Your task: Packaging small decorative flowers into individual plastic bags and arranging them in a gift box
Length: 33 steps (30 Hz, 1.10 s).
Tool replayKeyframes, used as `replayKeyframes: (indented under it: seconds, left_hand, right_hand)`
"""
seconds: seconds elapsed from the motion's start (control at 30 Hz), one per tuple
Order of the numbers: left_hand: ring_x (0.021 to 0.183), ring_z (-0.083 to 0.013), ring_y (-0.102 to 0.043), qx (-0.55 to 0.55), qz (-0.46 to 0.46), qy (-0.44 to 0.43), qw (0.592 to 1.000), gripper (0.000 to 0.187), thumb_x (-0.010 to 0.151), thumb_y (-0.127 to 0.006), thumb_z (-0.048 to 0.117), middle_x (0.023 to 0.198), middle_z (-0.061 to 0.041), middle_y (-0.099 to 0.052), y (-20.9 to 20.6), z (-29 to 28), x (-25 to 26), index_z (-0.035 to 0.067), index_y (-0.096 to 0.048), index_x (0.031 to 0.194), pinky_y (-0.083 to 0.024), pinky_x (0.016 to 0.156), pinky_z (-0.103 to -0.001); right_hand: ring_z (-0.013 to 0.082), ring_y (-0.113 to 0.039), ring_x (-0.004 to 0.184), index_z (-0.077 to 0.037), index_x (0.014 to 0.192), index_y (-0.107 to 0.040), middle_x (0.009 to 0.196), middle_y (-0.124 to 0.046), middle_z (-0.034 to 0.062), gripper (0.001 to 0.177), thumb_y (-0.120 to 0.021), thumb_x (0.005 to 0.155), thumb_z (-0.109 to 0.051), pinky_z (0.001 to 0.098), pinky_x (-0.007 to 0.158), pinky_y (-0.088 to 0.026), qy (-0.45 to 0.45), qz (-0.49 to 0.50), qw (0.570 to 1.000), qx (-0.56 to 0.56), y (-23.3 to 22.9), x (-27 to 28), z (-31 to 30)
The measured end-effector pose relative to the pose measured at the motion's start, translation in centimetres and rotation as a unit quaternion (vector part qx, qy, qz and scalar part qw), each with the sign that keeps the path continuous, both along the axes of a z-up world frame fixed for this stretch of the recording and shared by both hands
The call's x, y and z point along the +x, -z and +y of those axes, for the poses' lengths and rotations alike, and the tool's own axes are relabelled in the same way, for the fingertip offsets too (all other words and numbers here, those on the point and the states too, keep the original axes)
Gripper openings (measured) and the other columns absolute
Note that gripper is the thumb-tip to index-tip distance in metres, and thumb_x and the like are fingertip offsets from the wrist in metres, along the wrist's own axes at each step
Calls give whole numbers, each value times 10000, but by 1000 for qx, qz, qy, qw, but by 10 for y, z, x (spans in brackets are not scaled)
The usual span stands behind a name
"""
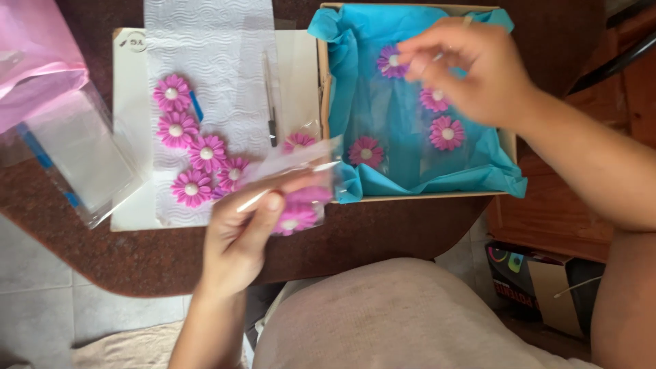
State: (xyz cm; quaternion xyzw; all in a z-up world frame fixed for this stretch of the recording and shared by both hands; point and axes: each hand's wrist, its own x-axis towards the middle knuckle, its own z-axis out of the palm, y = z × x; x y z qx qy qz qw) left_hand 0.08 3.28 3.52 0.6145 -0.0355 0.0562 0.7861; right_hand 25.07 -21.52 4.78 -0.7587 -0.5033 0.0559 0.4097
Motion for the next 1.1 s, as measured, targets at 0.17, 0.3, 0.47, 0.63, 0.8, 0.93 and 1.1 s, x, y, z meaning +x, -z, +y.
replayKeyframes:
  seconds: [0.17, 0.3, 0.47, 0.63, 0.8, 0.93, 1.1]
  left_hand:
    - [1295, -350, -656, 31, -78, 8, 996, 329, 1124, -483, 240, 1431, -177, -630, -2, -11, 8, 34, -621, 1341, -568, 1074, -420]
    - [1529, -359, -483, 40, -113, -30, 992, 338, 1147, -471, 258, 1545, -250, -519, -5, -21, 7, 56, -583, 1394, -334, 1360, -493]
    - [1564, -414, -422, -95, -152, -57, 982, 378, 1179, -471, 250, 1591, -236, -455, 10, -42, 6, 11, -530, 1465, -346, 1363, -576]
    - [1559, -424, -451, -75, -156, -97, 980, 378, 1191, -464, 256, 1663, -215, -382, 5, -55, 9, 20, -519, 1481, -344, 1391, -583]
    - [1622, -345, -410, -6, -176, -138, 975, 227, 1214, -449, 227, 1665, -134, -415, 4, -80, 23, 233, -612, 1372, -324, 1455, -524]
    - [1704, -307, -291, 27, -174, -107, 979, 290, 1222, -460, 241, 1726, -93, -353, 5, -75, 18, 163, -562, 1482, -220, 1513, -537]
    - [1455, -405, -581, -39, -116, -178, 976, 370, 1152, -458, 276, 1701, -256, -334, -13, -43, -2, 9, -589, 1373, -655, 1033, -377]
  right_hand:
    - [247, -719, 1038, -51, 1297, -632, 1200, -724, 135, 474, -438, 1030, -391, 354, 864, -613, -172, 267, 935, -154, -15, -29, 27]
    - [360, -432, 1530, -68, 1415, -526, 1610, -462, 166, 537, -713, 934, -217, 541, 1252, -352, -308, 418, 851, -74, -10, -67, 37]
    - [244, -748, 1141, -39, 1196, -725, 1201, -773, 131, 286, -731, 914, -89, 373, 1054, -579, -170, 431, 886, -34, 21, -89, 28]
    - [336, -720, 1188, -22, 1268, -690, 1271, -718, 207, 283, -668, 988, -62, 507, 1074, -610, -146, 542, 823, 92, 42, -90, 14]
    - [292, -697, 1114, -114, 1165, -733, 1187, -735, 127, 159, -622, 1051, -122, 475, 1015, -575, -90, 666, 718, 179, 47, -96, 9]
    - [233, -742, 921, -124, 1041, -759, 995, -775, 71, 178, -583, 1053, -93, 355, 860, -638, -45, 630, 761, 150, 30, -66, 8]
    - [127, -635, 790, -161, 1384, -657, 896, -642, 11, 321, -588, 1071, -135, 383, 781, -619, -50, 573, 810, 114, 34, 45, -35]
